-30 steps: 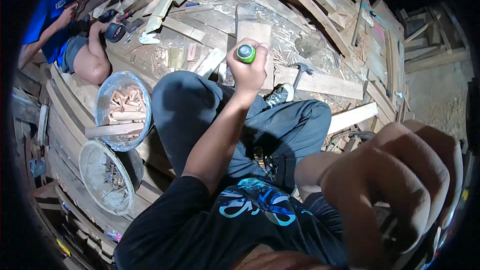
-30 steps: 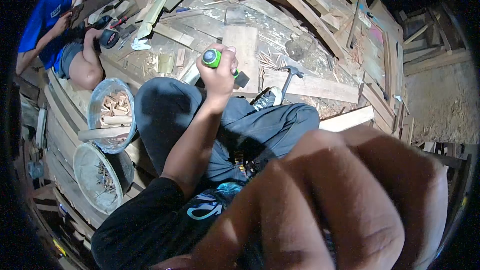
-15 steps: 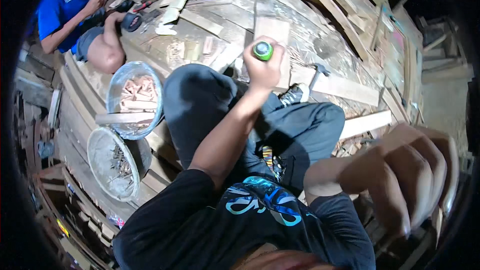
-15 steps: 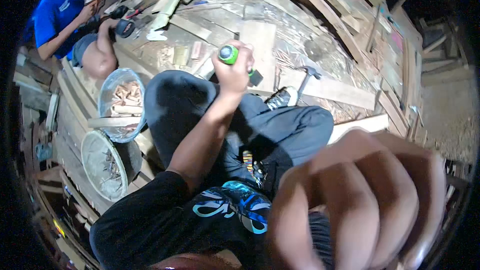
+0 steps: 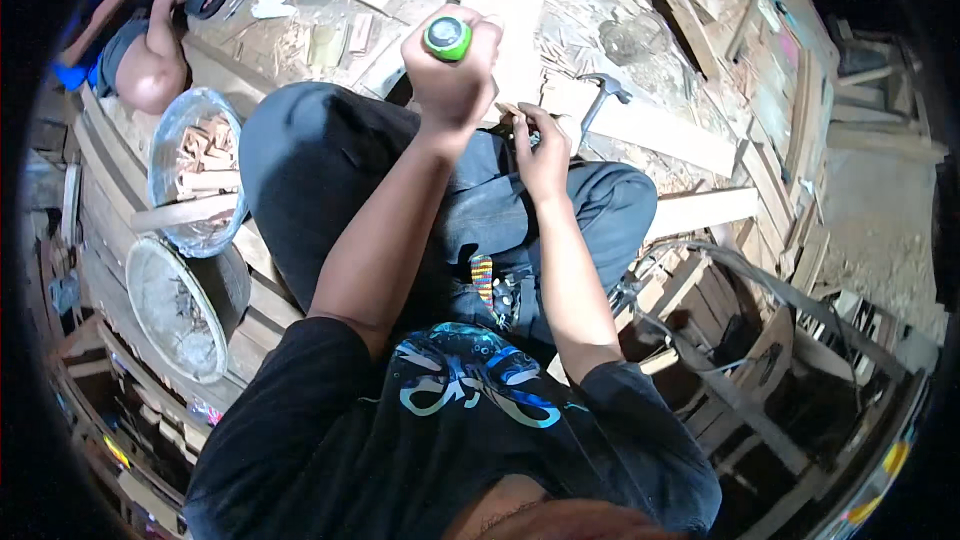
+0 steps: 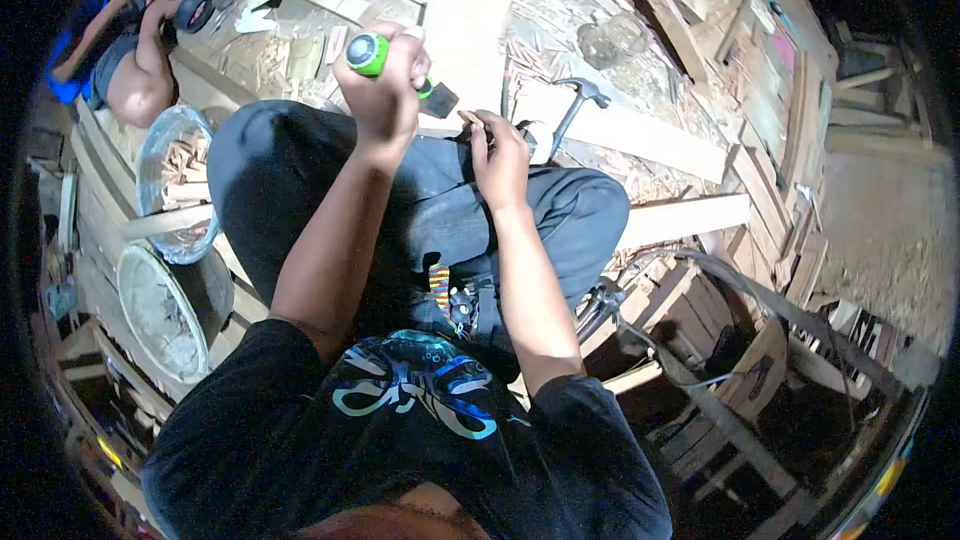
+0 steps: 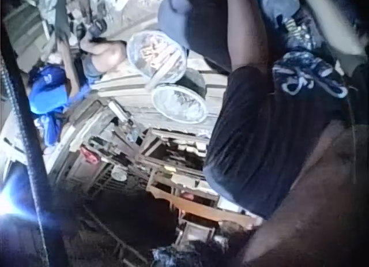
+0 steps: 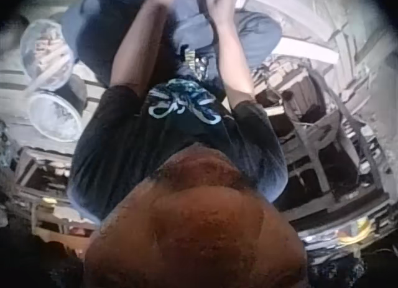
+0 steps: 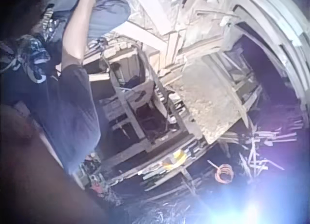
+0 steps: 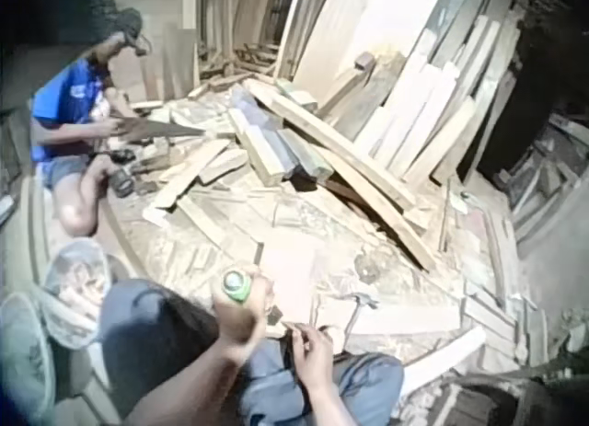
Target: The person carves and shapes small wooden pegs by hand using a chisel.
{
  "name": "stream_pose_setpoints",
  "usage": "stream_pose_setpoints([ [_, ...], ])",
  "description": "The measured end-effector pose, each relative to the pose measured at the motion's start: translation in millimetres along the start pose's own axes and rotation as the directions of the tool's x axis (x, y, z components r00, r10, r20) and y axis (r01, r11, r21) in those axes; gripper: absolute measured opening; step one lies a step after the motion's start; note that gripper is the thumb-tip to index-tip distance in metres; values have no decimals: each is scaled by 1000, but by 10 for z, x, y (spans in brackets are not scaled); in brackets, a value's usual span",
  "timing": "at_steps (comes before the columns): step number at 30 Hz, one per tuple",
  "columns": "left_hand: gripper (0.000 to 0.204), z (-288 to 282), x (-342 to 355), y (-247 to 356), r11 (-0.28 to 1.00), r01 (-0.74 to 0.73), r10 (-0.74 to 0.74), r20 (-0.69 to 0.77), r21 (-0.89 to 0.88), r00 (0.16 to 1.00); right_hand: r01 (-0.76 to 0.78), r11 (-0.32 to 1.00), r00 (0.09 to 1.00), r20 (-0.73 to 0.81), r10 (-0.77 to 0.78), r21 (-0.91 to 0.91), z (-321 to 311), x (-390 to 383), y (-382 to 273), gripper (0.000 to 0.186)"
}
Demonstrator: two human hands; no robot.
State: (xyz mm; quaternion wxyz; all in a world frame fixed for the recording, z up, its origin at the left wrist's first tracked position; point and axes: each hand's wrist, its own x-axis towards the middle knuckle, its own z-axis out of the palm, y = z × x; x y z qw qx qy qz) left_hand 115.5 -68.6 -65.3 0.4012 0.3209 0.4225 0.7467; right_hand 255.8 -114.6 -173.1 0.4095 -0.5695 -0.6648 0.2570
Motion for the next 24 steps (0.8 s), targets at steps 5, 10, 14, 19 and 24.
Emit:
stream_pose_setpoints([
  [5,10,-56,11,-129,999,-41,41,26,12,999,-50,998,996,71,52,-29,130,8,130,10],
  [10,14,-30,-53,6,1000,-5,5,75,-2,997,65,998,997,35,-65,-19,125,-1,69,11],
  [14,11,8,-100,-80,976,-119,80,209,182,975,89,993,994,65,-84,-73,98,-2,47,10],
  [19,12,-1,-59,-101,981,-81,46,196,175,979,102,993,994,47,-100,-61,98,-4,51,11],
  [24,11,-39,-167,-195,970,-165,113,272,178,956,81,992,996,55,-76,-94,112,-13,2,12],
])
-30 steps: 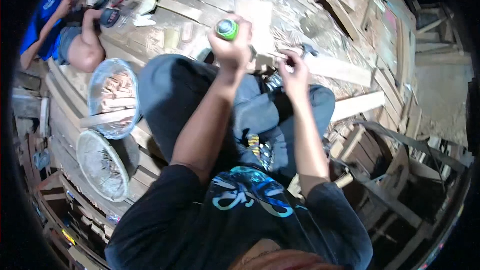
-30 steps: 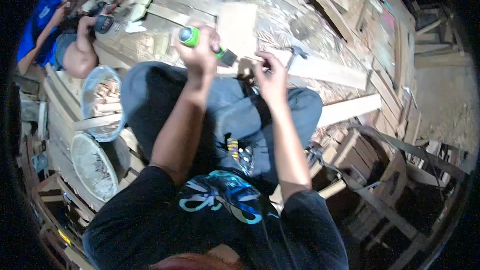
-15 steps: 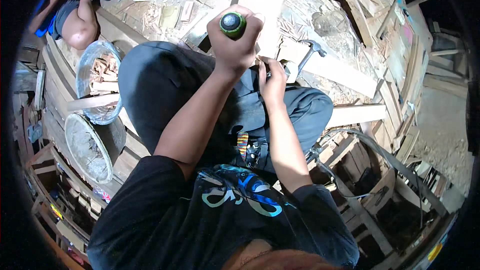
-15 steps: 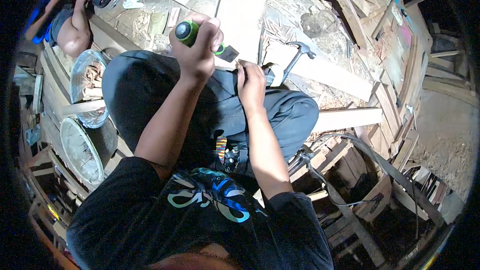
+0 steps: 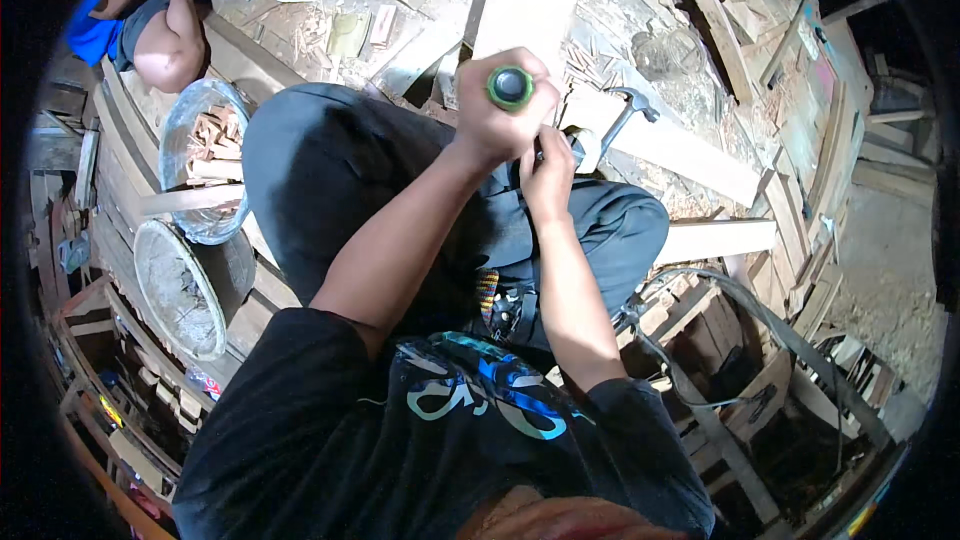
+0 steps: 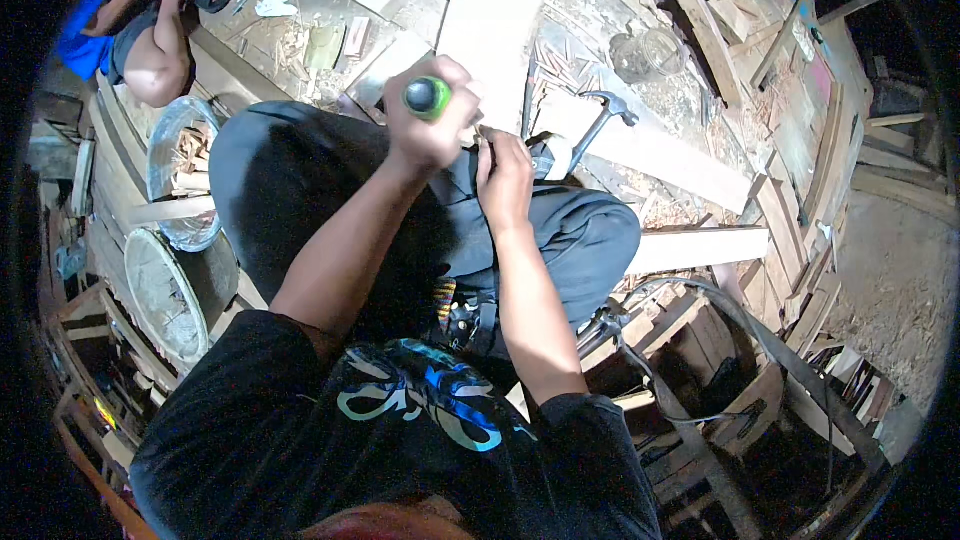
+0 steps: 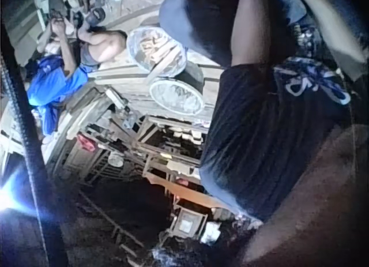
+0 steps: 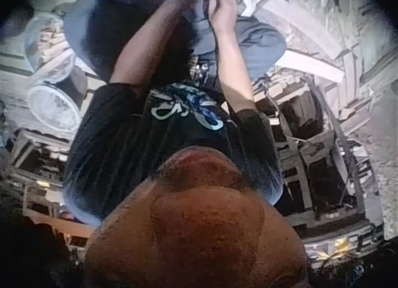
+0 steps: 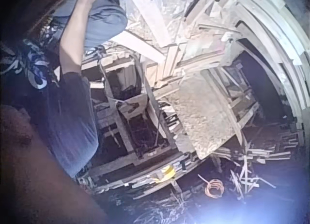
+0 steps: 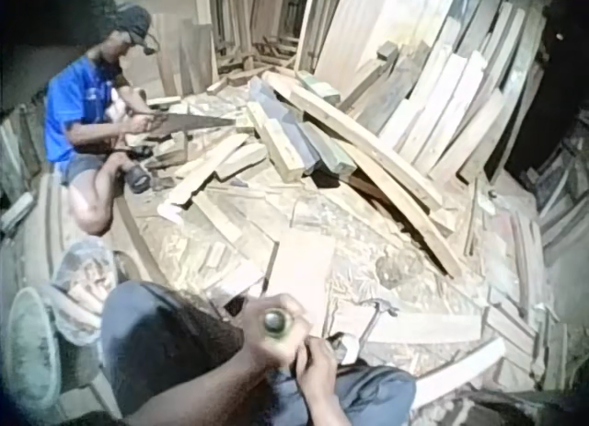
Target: The person carves and shapes small wooden pegs by hand using a chisel.
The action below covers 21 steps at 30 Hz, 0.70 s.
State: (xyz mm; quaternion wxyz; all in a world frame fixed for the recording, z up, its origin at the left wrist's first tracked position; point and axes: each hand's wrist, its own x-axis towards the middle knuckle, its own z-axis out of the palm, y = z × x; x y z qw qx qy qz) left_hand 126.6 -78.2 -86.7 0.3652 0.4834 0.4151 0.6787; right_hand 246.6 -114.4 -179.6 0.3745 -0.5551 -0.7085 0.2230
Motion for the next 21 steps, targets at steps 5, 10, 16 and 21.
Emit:
stream_pose_setpoints([
  [5,12,-74,139,72,997,14,-15,-14,-70,1000,33,999,999,-37,-32,33,12,-5,52,11],
  [10,9,0,-5,15,996,42,-43,10,73,999,19,1000,1000,3,-19,3,-18,6,-3,9],
  [16,10,-61,104,160,992,-37,34,-31,-124,999,-21,998,1000,-19,22,51,12,8,26,7],
  [21,11,-13,24,58,994,106,-106,-17,22,994,23,1000,999,-41,-23,7,21,-38,62,7],
])
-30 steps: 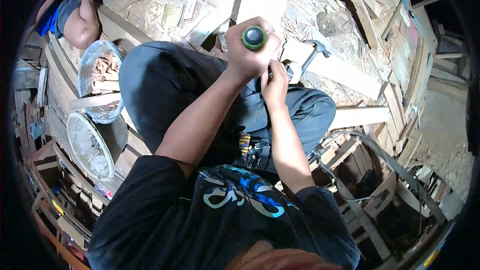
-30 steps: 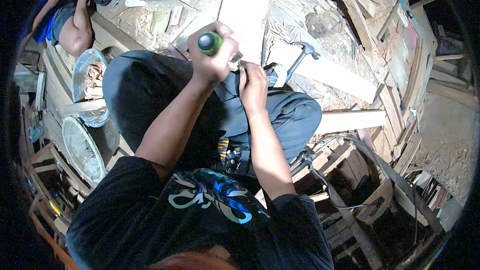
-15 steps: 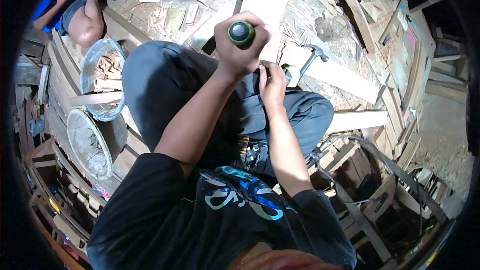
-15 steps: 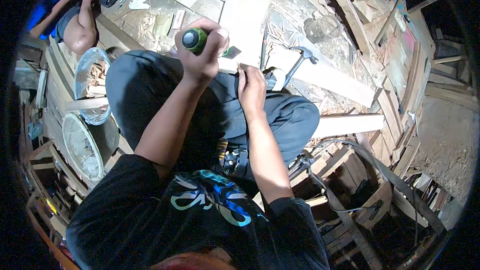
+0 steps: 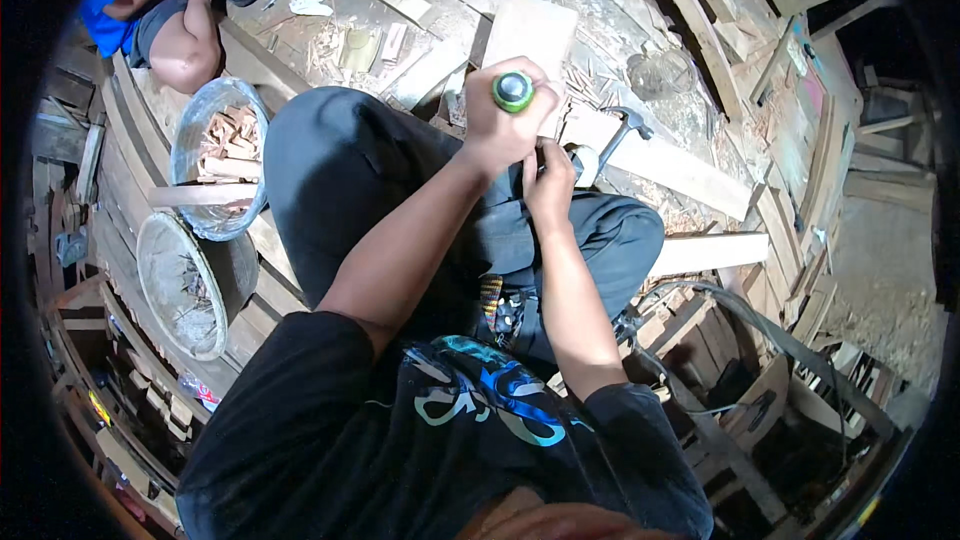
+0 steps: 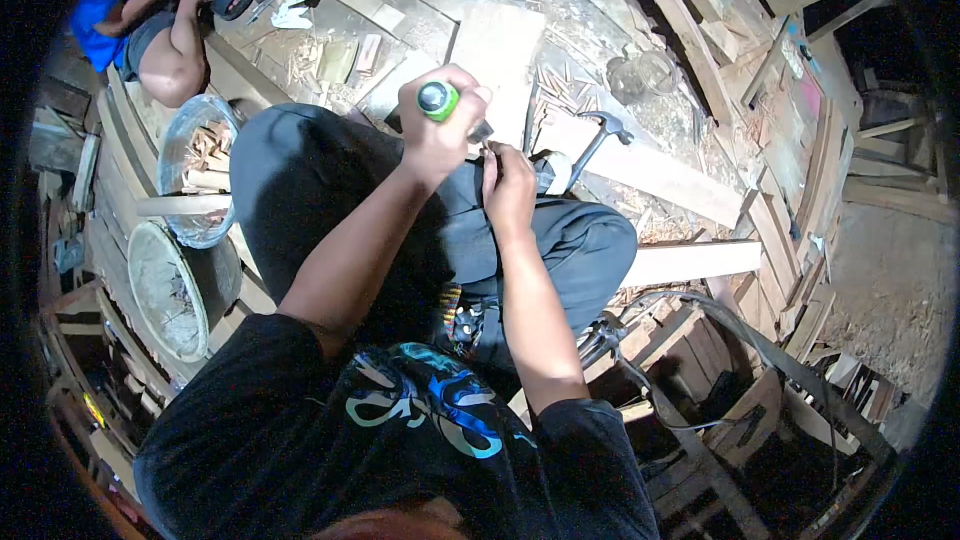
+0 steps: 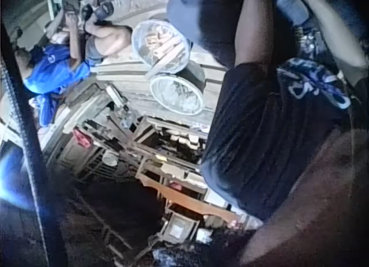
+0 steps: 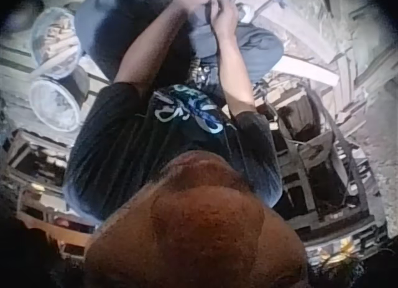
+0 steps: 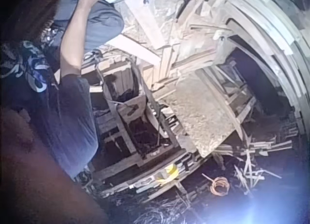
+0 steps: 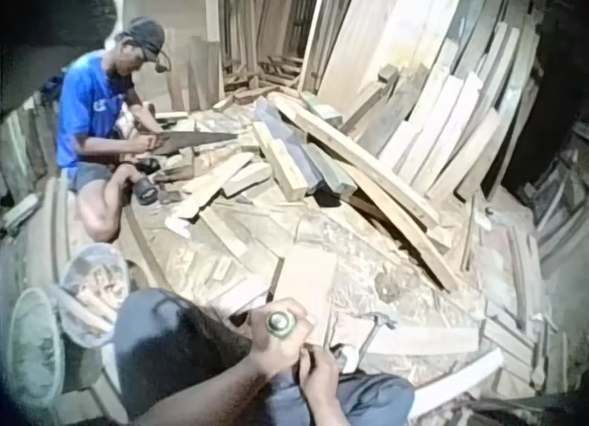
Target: The person carves and shapes small wooden pegs by hand using a chisel.
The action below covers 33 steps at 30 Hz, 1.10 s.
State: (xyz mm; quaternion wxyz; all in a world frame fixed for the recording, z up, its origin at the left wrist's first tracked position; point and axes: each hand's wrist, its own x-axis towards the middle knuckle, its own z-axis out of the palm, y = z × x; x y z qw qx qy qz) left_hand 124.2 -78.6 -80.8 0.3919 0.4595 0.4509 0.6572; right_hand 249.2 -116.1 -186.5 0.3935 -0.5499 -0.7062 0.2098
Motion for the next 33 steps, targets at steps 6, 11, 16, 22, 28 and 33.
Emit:
stream_pose_setpoints([
  [6,13,-38,-19,97,995,-100,100,-4,0,995,-43,999,999,28,43,8,-10,6,-53,6],
  [11,12,-34,60,20,997,-15,9,-77,-80,997,-9,1000,1000,-24,9,16,6,18,-35,6],
  [16,12,-5,-14,100,998,-45,44,-10,-41,999,-85,996,996,41,84,7,-14,-5,-16,8],
  [22,11,-69,26,207,997,-39,37,-43,-59,998,-39,999,999,3,39,18,17,0,0,8],
  [28,14,-32,-20,117,997,-65,64,14,31,998,-78,997,996,51,78,-16,-30,12,-82,8],
  [33,15,-39,-4,244,983,-73,80,32,-171,996,-30,998,1000,-3,31,52,14,-20,20,9],
])
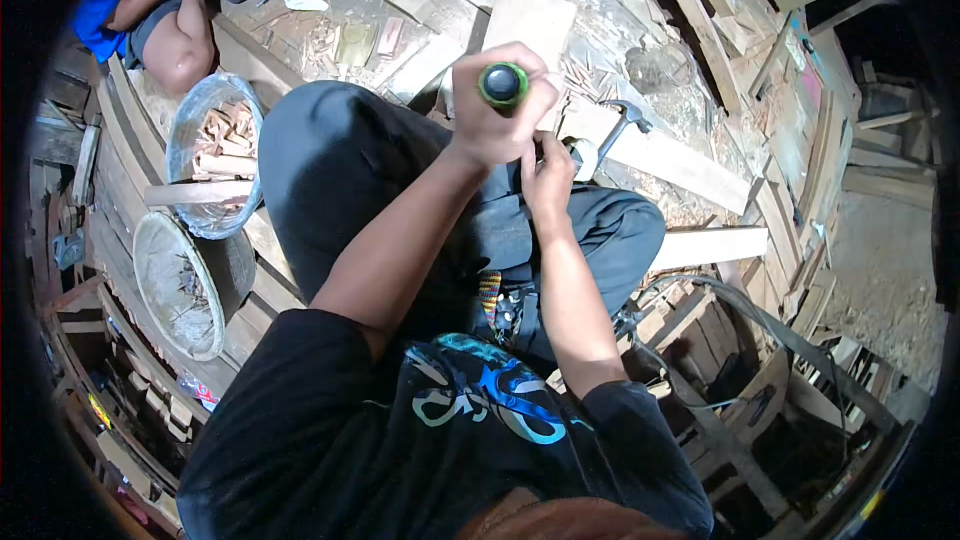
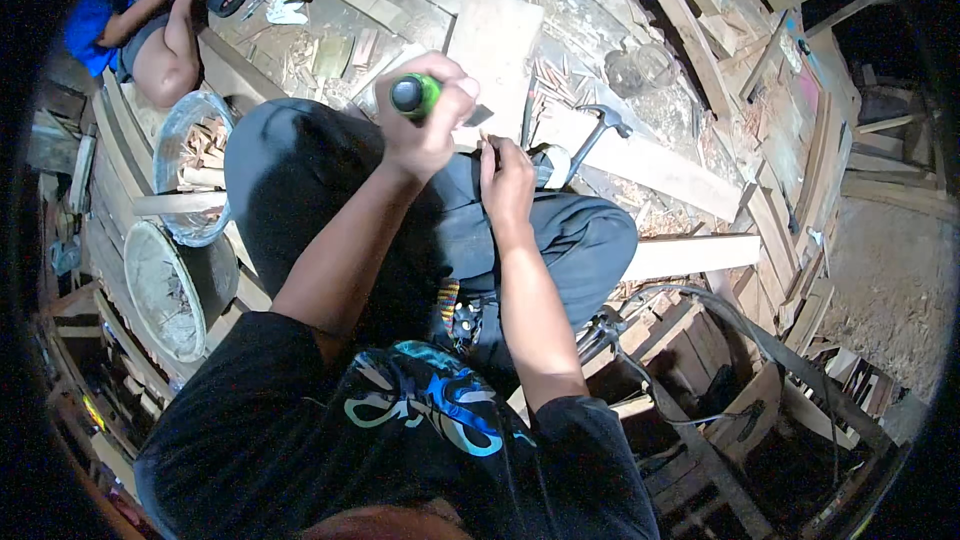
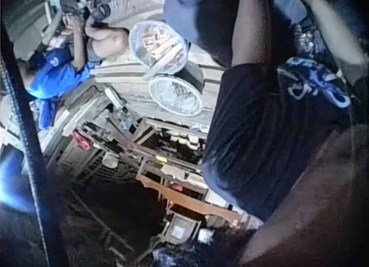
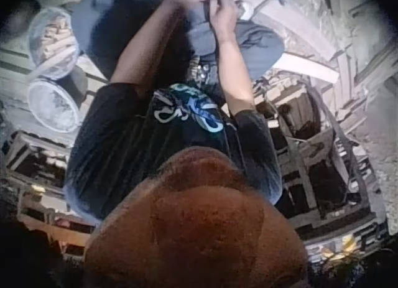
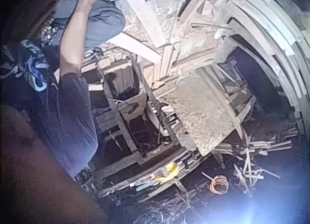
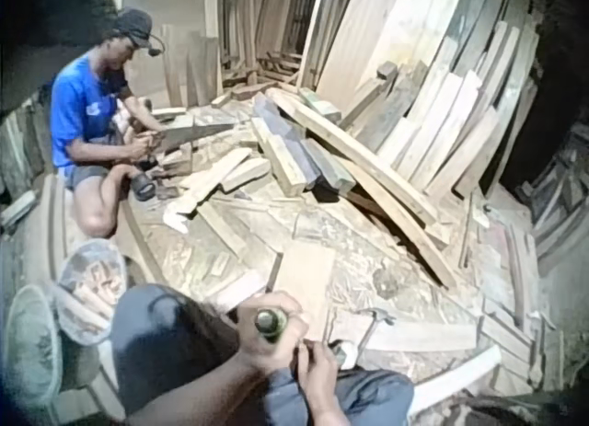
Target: The person carves and shapes small wooden pegs by hand using a chisel.
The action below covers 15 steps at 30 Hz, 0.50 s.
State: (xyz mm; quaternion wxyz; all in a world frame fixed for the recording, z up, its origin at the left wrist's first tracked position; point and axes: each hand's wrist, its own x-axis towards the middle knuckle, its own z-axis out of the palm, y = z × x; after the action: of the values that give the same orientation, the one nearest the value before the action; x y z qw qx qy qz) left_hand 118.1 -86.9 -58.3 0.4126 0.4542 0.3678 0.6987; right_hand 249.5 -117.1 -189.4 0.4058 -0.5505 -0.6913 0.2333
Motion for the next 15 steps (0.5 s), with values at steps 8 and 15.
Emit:
stream_pose_setpoints([
  [8,11,-46,14,-22,991,-33,34,-5,127,999,-16,999,1000,-3,16,-47,36,19,2,8],
  [15,10,-44,11,-204,990,40,-40,-6,135,999,-1,999,1000,-3,1,-54,8,25,-30,8],
])
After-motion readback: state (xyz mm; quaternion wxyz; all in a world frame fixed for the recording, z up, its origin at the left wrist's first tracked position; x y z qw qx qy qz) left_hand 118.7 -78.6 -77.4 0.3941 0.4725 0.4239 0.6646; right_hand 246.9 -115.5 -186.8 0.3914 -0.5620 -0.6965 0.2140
